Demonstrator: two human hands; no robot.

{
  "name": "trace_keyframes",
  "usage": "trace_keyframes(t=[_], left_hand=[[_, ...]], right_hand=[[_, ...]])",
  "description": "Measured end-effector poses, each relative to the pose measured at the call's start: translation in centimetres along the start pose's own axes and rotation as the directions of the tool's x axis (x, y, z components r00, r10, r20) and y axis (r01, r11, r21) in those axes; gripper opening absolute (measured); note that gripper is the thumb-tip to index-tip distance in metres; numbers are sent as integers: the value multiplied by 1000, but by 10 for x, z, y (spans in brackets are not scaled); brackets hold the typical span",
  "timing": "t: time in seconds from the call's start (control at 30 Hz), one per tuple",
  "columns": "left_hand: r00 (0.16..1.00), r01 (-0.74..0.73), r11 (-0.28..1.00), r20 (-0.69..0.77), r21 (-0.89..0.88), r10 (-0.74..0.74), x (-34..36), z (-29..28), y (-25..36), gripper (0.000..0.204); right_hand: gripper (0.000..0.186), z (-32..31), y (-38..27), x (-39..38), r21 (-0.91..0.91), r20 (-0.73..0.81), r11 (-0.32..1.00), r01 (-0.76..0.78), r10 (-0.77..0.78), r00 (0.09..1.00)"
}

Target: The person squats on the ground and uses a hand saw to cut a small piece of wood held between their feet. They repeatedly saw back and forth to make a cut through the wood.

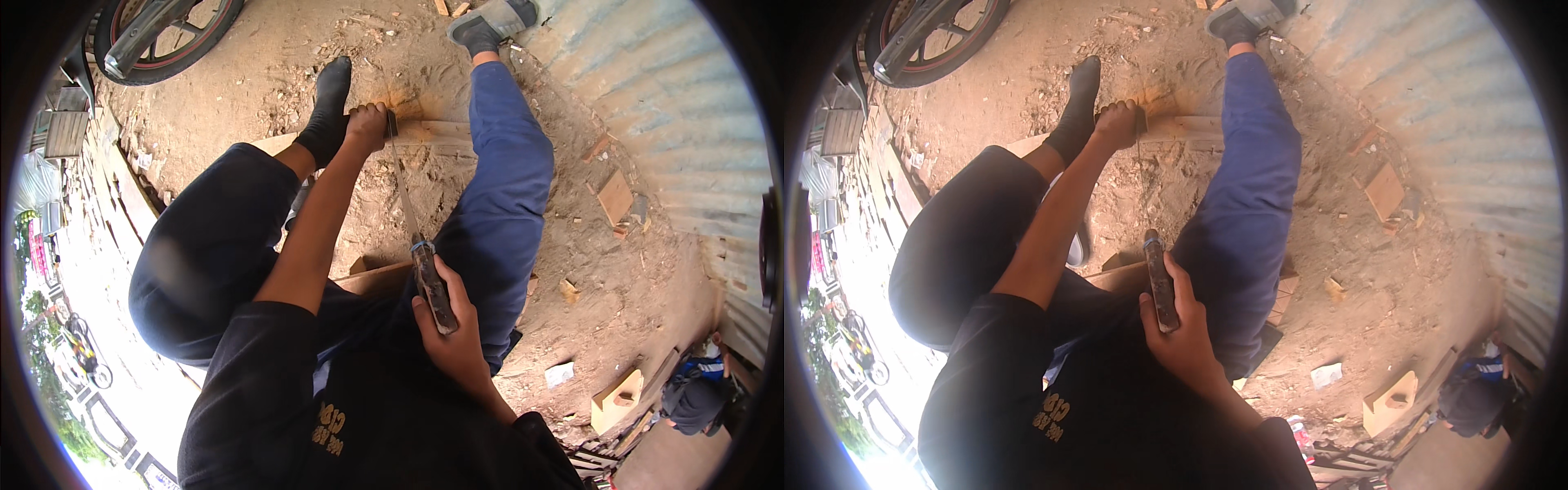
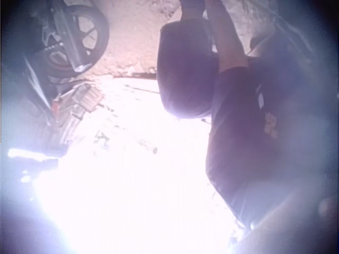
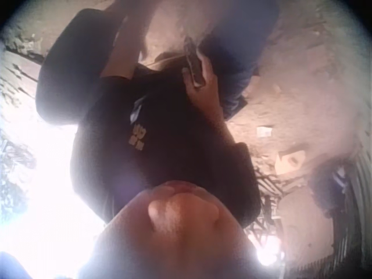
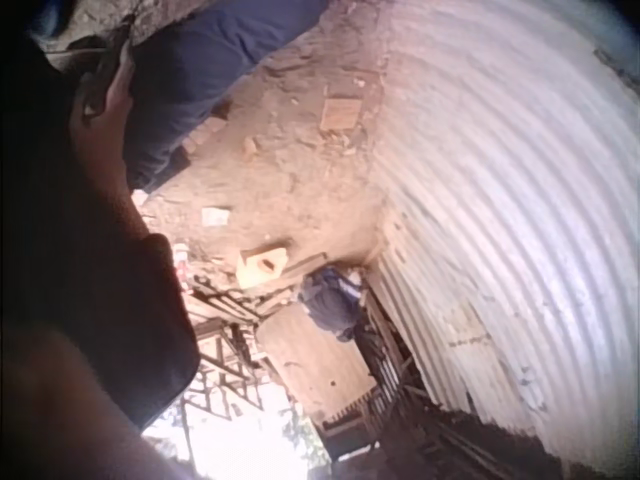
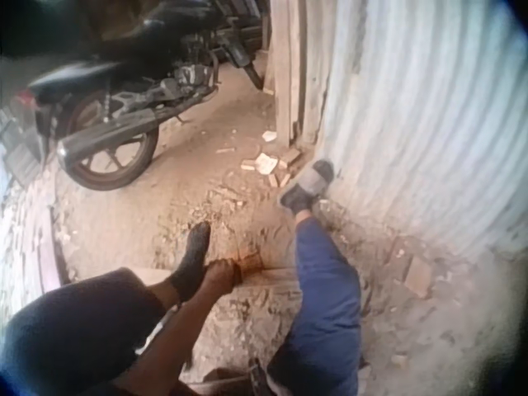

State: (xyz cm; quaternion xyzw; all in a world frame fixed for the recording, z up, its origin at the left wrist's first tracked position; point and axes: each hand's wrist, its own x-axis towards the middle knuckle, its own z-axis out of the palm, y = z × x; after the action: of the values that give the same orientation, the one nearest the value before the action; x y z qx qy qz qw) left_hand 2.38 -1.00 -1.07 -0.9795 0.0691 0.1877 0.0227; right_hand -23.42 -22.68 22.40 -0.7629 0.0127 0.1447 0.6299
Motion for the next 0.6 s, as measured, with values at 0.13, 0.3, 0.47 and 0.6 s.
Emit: trace_keyframes(t=[0.13,0.3,0.47,0.6], left_hand=[[995,-69,994,-84,-86,62,-3,11,-14,75],[989,-135,986,-78,-98,128,6,10,-19,73],[992,-126,982,-43,-143,122,7,8,-19,72],[995,-69,986,-79,-152,58,3,11,-16,74]], right_hand=[[53,2,-4,3,9,14,998,-66,66,998],[52,3,-12,9,25,24,986,-164,163,986],[56,-11,-18,-8,-244,3,968,-56,59,998],[54,-9,-27,-6,-156,15,975,-160,165,986]])
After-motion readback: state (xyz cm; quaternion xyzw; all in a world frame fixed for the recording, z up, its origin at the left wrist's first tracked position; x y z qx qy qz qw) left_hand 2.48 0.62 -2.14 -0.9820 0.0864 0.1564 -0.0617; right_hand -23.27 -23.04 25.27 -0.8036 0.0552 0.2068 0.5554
